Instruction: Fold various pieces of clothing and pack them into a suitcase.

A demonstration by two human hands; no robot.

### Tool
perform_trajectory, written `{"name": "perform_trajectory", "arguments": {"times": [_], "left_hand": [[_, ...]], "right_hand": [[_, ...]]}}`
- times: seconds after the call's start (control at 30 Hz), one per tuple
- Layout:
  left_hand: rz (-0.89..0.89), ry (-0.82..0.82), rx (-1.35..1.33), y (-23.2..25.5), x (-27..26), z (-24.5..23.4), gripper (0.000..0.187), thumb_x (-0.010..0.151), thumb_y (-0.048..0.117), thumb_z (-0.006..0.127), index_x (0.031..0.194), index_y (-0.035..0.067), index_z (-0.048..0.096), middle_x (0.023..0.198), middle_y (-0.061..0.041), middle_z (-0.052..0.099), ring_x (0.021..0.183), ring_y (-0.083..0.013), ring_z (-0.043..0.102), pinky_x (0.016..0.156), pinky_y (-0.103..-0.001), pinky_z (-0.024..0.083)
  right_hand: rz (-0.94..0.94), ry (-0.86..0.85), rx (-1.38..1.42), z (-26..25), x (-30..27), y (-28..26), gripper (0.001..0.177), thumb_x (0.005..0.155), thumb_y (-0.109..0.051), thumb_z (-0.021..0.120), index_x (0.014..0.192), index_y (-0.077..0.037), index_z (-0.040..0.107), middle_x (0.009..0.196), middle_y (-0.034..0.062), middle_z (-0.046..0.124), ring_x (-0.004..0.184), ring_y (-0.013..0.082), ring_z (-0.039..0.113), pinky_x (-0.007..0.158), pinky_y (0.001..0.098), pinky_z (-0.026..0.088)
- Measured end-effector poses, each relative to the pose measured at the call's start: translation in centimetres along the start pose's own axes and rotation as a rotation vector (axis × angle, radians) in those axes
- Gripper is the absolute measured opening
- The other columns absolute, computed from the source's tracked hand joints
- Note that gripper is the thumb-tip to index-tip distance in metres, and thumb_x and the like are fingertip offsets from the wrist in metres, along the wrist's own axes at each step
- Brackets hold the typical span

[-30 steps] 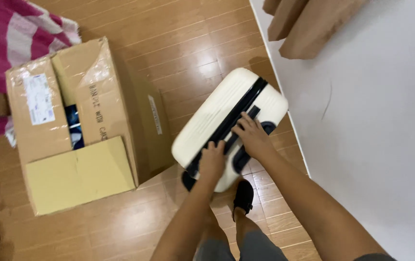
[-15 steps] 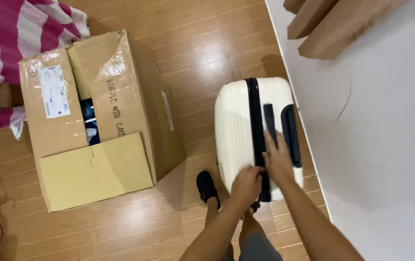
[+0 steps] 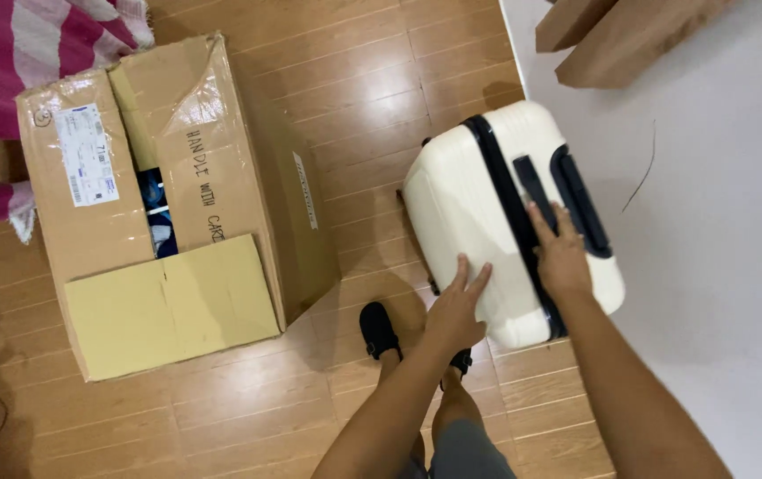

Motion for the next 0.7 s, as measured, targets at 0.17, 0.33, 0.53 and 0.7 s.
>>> {"name": "perform_trajectory", "arguments": {"times": [0.17, 0.33, 0.53, 0.7], "left_hand": [[0.072, 0.011, 0.155, 1.4, 3.2, 2.2, 0.122, 0.061, 0.009, 0.085, 0.162, 0.036, 0.023, 0.172, -0.020, 0.007, 0.126, -0.0338, 0.058, 0.101, -0.041, 0.049], [0.142, 0.083, 0.288, 3.4, 5.7, 3.3, 0.121, 0.058, 0.015, 0.089, 0.158, 0.036, 0.024, 0.167, -0.020, 0.013, 0.134, -0.0288, 0.051, 0.107, -0.044, 0.042], [0.148, 0.054, 0.319, 6.9, 7.4, 4.4, 0.115, 0.067, 0.015, 0.083, 0.162, 0.038, 0.023, 0.172, -0.019, 0.012, 0.129, -0.0271, 0.056, 0.099, -0.039, 0.050], [0.075, -0.029, 0.334, 8.6, 8.0, 4.3, 0.113, 0.069, 0.016, 0.083, 0.159, 0.041, 0.021, 0.172, -0.015, 0.008, 0.131, -0.0281, 0.054, 0.096, -0.041, 0.052]], "right_hand": [[0.050, -0.005, 0.017, -1.6, 0.9, 2.8, 0.085, 0.088, -0.003, 0.069, 0.158, -0.036, 0.035, 0.166, 0.0121, 0.028, 0.150, 0.0357, 0.032, 0.119, 0.0526, 0.032], [0.063, 0.010, 0.034, -1.4, 1.7, 6.8, 0.087, 0.087, -0.003, 0.070, 0.158, -0.036, 0.032, 0.167, 0.0131, 0.027, 0.151, 0.0367, 0.029, 0.117, 0.0530, 0.034], [0.046, 0.031, 0.010, -3.0, 2.4, 10.4, 0.092, 0.087, -0.003, 0.070, 0.163, -0.032, 0.027, 0.167, 0.0187, 0.024, 0.150, 0.0397, 0.032, 0.118, 0.0550, 0.034], [0.066, 0.016, -0.061, -3.2, 2.8, 12.4, 0.094, 0.086, -0.003, 0.072, 0.163, -0.032, 0.027, 0.165, 0.0191, 0.023, 0.148, 0.0412, 0.033, 0.115, 0.0589, 0.033]]}}
Point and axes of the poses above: each hand's wrist, its own x-axis towards the middle knuckle, its own z-axis out of the palm, y = z × x, the point moved 8 cm from there along x, towards the middle knuckle
